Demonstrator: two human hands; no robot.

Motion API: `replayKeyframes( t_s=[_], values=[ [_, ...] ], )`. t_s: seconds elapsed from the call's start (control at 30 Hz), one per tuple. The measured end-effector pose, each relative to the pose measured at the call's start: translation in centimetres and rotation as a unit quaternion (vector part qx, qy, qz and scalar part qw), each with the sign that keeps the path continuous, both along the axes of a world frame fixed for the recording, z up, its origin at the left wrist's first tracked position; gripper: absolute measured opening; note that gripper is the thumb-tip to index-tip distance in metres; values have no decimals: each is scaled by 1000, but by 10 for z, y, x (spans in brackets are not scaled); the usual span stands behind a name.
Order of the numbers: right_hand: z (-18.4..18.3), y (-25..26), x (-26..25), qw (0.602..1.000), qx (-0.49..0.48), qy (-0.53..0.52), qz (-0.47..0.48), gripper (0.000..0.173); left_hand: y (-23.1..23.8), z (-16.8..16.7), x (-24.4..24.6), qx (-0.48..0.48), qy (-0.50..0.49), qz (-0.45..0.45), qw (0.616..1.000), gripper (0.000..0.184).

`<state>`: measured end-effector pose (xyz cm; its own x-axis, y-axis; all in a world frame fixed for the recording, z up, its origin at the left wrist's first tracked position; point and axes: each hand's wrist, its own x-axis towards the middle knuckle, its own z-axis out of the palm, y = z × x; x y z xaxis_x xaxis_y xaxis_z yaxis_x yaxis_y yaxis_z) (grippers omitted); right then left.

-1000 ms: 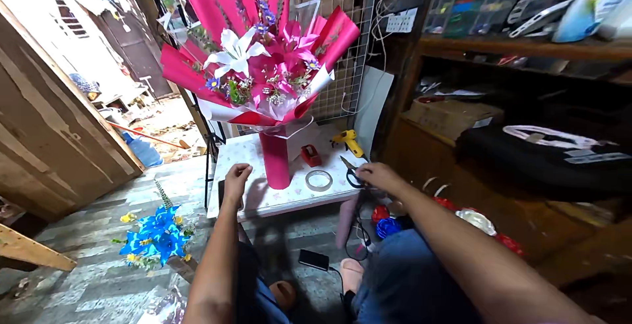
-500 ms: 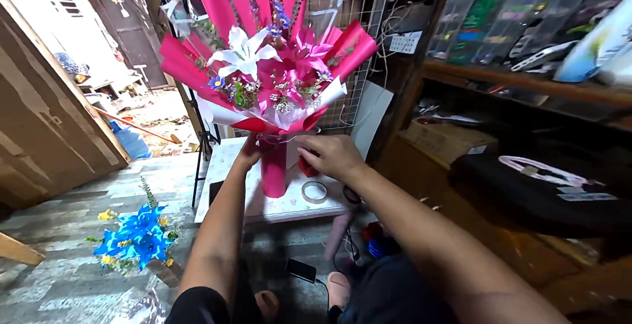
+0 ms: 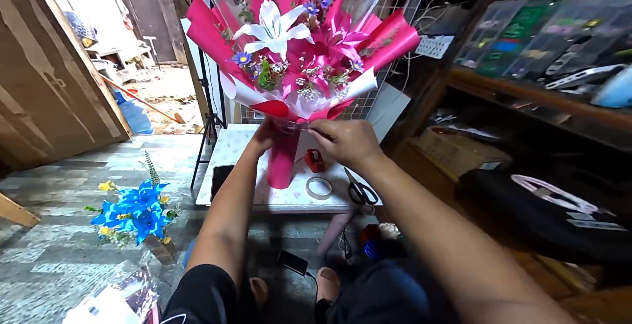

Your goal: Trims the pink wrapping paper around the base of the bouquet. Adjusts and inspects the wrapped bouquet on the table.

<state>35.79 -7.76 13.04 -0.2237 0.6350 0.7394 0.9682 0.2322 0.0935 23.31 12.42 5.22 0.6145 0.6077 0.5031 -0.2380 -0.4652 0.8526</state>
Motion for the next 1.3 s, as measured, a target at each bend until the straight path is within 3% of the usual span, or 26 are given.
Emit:
replayKeyframes(
  t_s=[0.17,0.27,0.53,1.03,1.3],
  values=[
    [6,5,-5,999,21,34,-22,25,7,-3,4,5,5,0,1000,57],
    [8,5,-7,997,22,56,-39,26,11,-4,5,-2,20,6,1000,62],
    [9,4,-7,998,26,43,-45,25,5,-1,2,-21,19,-1,1000,58],
    [-2,-3,-4,998,58,4,-13,21,2,0,4,-26,-42,-18,999,55],
    [-7,-22,6,995,93,9,28,22,9,-3,6,-39,-28,-14,999,54]
  ],
)
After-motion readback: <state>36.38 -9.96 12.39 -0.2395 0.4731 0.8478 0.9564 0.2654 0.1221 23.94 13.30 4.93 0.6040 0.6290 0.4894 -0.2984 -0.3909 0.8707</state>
